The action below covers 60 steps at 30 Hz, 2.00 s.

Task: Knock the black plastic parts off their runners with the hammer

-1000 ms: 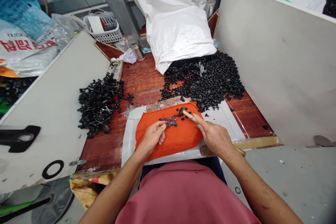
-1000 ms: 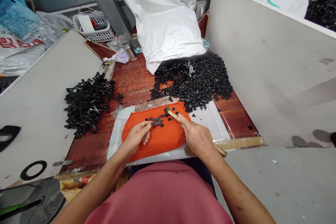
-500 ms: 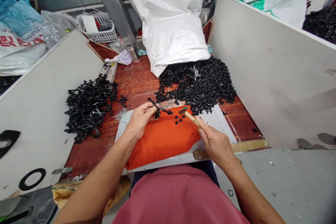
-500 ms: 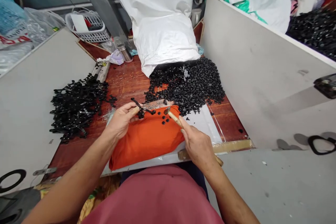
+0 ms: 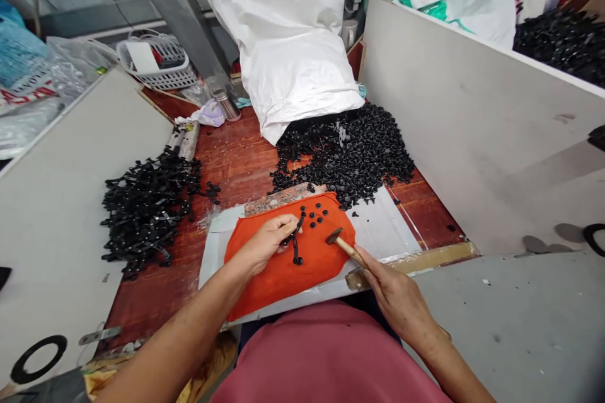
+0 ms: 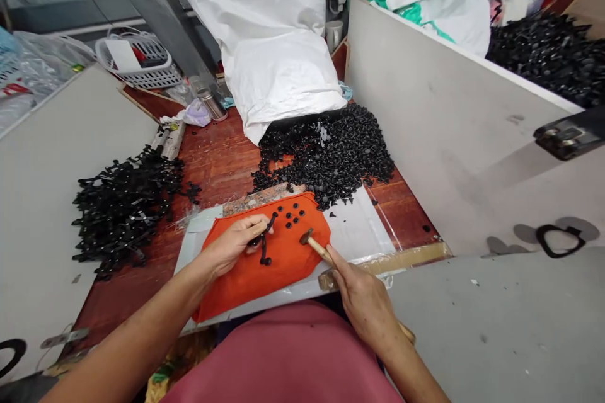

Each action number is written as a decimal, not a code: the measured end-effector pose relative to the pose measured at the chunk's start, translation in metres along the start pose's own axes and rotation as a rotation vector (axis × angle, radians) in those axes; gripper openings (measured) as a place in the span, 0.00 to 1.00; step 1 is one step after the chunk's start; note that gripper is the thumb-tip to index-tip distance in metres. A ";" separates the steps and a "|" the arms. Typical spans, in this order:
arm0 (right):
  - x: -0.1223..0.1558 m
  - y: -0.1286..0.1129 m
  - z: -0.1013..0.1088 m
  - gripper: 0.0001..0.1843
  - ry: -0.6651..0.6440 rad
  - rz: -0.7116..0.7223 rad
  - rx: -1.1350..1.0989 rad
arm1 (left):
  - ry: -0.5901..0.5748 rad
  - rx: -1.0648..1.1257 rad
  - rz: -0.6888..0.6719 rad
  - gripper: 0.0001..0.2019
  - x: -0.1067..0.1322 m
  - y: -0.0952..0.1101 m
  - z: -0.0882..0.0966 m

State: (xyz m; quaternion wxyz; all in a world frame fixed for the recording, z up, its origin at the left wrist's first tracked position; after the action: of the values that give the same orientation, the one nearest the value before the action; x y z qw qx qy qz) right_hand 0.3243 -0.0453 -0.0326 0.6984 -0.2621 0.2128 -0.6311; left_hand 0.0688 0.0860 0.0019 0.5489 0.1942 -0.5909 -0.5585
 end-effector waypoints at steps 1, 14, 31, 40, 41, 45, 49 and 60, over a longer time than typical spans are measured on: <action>0.000 0.000 0.000 0.30 -0.003 -0.001 -0.010 | 0.030 -0.076 -0.058 0.21 -0.003 0.003 0.000; -0.002 0.002 -0.002 0.29 -0.018 -0.021 -0.090 | 0.075 -0.577 -0.264 0.15 -0.021 -0.002 0.001; 0.000 0.003 -0.004 0.28 -0.029 -0.050 -0.111 | 0.075 -0.715 -0.358 0.15 -0.019 -0.002 -0.012; -0.002 -0.005 0.003 0.30 -0.030 -0.030 -0.088 | 0.092 -0.755 -0.366 0.14 -0.019 -0.002 -0.013; -0.002 -0.005 0.002 0.31 -0.031 -0.029 -0.087 | 0.092 -0.760 -0.366 0.14 -0.019 -0.001 -0.014; -0.001 0.001 0.000 0.29 -0.032 -0.031 -0.077 | 0.070 -0.772 -0.388 0.16 -0.018 0.000 -0.014; -0.008 0.000 0.005 0.28 -0.038 -0.001 0.014 | 0.035 -0.781 -0.402 0.18 -0.019 -0.002 -0.015; -0.045 -0.048 0.038 0.29 0.097 0.192 -0.007 | -0.025 -0.759 -0.391 0.19 -0.023 -0.003 -0.014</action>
State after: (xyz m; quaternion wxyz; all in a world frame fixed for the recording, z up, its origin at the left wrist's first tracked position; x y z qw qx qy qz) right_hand 0.3065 0.0002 0.0259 0.7437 -0.2121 0.2729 -0.5722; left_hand 0.0871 0.0987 -0.0138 0.4581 0.0802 -0.3021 -0.8322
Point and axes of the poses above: each hand's wrist, its own x-axis away from the middle knuckle, its own z-axis out of the back of the hand, y = z × x, the point moved 5 cm from there along -x, towards the middle knuckle, and after that the axes turned 7 degrees about -x, right-handed, at the moved point
